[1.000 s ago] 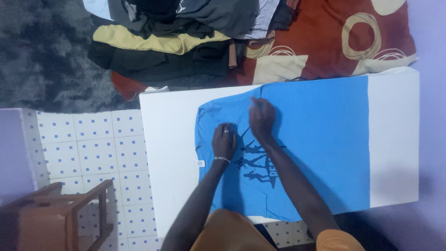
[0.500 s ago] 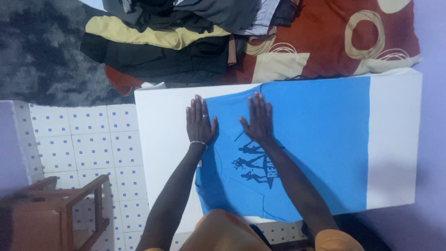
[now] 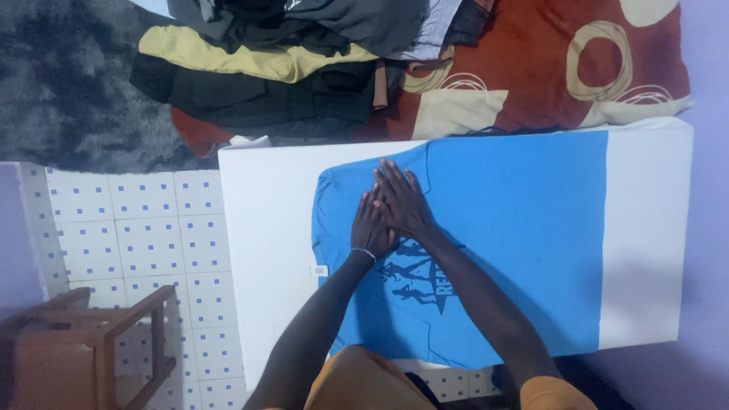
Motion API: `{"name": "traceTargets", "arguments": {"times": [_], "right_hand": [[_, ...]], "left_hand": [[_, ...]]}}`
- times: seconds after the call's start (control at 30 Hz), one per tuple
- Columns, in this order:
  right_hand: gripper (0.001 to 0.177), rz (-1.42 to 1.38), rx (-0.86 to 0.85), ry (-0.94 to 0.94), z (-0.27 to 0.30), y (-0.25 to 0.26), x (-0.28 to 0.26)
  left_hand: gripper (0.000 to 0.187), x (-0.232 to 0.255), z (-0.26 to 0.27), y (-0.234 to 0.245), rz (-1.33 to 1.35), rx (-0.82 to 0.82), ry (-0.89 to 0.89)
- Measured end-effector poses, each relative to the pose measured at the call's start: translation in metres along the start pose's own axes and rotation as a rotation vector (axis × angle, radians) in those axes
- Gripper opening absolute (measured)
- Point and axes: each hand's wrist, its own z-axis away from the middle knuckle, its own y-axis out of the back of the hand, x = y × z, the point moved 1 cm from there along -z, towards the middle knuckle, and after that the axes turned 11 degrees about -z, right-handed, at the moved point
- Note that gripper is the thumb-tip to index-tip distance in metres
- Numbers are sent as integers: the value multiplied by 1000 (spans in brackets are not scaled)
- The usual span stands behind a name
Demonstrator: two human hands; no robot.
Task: The person folds a blue shirt by first laying it flat on a table, folding the sleeves inward, and then folding the bottom of the shirt up to the top before picking it up.
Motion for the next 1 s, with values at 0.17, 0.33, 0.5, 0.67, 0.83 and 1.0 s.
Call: {"name": "traceTargets", "arguments": {"times": [0.17,0.33,0.5,0.67,0.83,1.0], "right_hand": [[71,77,30,-66,-5,19,26],[70,86,70,-109,-4,21,36],[70,91,68,-107,-4,22,36],[71,83,89,-94,-4,22,33],[72,121,57,-106,-4,21,32],[74,123,63,-87,-5,23,33]], "left_hand": [[77,4,-3,11,-22,0,19],[77,8,-5,23,-31,-23,-9],[78,5,18,37,-92,-93,-198],[79,1,39,39,24,-117,-235],[76,-28,2,38,40,19,-48],[77,-87,-23,62,-220,2,125]]}}
